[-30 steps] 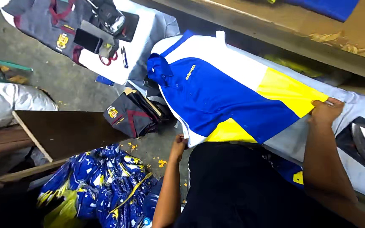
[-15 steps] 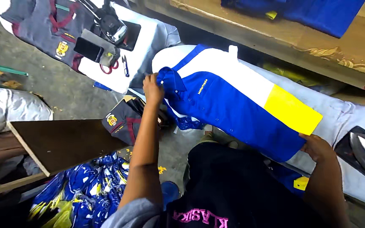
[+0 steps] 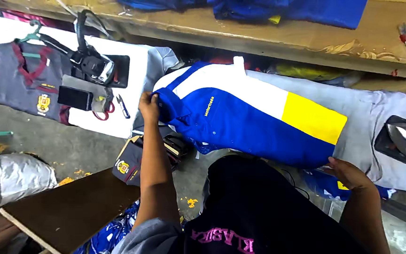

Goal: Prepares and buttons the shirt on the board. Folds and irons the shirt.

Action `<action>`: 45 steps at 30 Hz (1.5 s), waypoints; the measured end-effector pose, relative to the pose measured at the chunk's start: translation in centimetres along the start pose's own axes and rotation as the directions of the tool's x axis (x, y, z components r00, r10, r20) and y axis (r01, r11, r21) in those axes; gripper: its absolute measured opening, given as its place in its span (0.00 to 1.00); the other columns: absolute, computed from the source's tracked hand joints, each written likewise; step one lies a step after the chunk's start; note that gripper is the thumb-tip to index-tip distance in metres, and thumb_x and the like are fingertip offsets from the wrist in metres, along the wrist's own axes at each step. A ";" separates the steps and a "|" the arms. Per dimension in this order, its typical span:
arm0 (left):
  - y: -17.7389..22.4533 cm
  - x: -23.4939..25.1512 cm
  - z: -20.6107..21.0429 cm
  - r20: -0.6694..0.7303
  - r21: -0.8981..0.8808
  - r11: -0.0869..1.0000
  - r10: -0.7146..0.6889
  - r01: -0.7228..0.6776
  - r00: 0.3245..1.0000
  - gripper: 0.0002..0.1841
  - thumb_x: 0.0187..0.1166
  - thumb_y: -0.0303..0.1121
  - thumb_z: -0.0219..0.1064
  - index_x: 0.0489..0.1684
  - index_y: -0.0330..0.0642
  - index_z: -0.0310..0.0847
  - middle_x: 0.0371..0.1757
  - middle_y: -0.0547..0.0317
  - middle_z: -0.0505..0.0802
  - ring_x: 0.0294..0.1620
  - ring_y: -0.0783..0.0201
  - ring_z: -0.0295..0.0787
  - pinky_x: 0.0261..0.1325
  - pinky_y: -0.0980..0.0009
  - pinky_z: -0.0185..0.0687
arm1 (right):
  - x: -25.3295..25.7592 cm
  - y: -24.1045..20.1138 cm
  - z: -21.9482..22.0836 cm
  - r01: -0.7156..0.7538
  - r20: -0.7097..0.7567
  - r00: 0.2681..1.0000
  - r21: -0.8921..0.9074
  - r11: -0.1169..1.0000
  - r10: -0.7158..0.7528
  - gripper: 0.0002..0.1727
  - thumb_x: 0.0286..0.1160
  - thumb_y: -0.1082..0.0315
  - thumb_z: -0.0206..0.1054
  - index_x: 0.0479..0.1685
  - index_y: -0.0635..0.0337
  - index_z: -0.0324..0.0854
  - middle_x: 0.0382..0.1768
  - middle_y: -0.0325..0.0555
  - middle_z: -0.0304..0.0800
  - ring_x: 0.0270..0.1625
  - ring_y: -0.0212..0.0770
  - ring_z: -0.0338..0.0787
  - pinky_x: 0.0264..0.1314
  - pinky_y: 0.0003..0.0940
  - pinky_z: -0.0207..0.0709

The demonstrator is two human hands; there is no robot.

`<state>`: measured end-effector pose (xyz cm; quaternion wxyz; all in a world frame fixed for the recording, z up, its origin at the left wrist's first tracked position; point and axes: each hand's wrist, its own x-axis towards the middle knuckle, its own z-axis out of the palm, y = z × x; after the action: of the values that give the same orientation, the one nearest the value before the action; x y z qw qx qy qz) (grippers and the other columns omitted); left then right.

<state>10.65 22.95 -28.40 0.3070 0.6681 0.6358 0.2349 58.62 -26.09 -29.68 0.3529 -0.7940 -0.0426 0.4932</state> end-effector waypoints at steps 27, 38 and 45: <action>8.1 -8.5 3.5 0.219 0.310 0.941 0.064 -0.132 0.974 0.31 0.85 0.49 0.65 0.68 0.23 0.77 0.67 0.21 0.83 0.70 0.27 0.79 0.73 0.31 0.71 | 1.1 0.9 -1.0 -0.005 -0.482 0.876 0.021 1.000 0.015 0.27 0.90 0.60 0.61 0.80 0.64 0.64 0.50 0.51 0.80 0.36 0.30 0.80 0.40 0.29 0.77; 11.0 5.5 10.7 0.545 0.512 0.833 -0.127 -0.209 0.829 0.22 0.87 0.39 0.63 0.66 0.27 0.80 0.70 0.26 0.85 0.76 0.29 0.78 0.73 0.26 0.69 | 4.6 -3.5 3.0 -0.358 -0.699 0.713 -0.418 0.835 -0.045 0.32 0.98 0.53 0.35 0.78 0.72 0.68 0.68 0.76 0.83 0.74 0.71 0.83 0.74 0.67 0.71; 11.2 3.0 9.9 0.391 0.427 0.866 0.083 -0.260 0.917 0.23 0.82 0.32 0.67 0.70 0.24 0.77 0.74 0.19 0.77 0.79 0.23 0.70 0.76 0.28 0.65 | 5.0 -2.6 3.3 -0.167 -0.668 0.688 -0.525 0.835 -0.283 0.32 0.94 0.54 0.47 0.81 0.74 0.66 0.79 0.81 0.67 0.83 0.78 0.68 0.79 0.74 0.60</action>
<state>25.80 24.82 -27.60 0.2243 0.8086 0.5433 -0.0256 59.17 -20.36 -32.78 0.1145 -0.9867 -0.0656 0.0946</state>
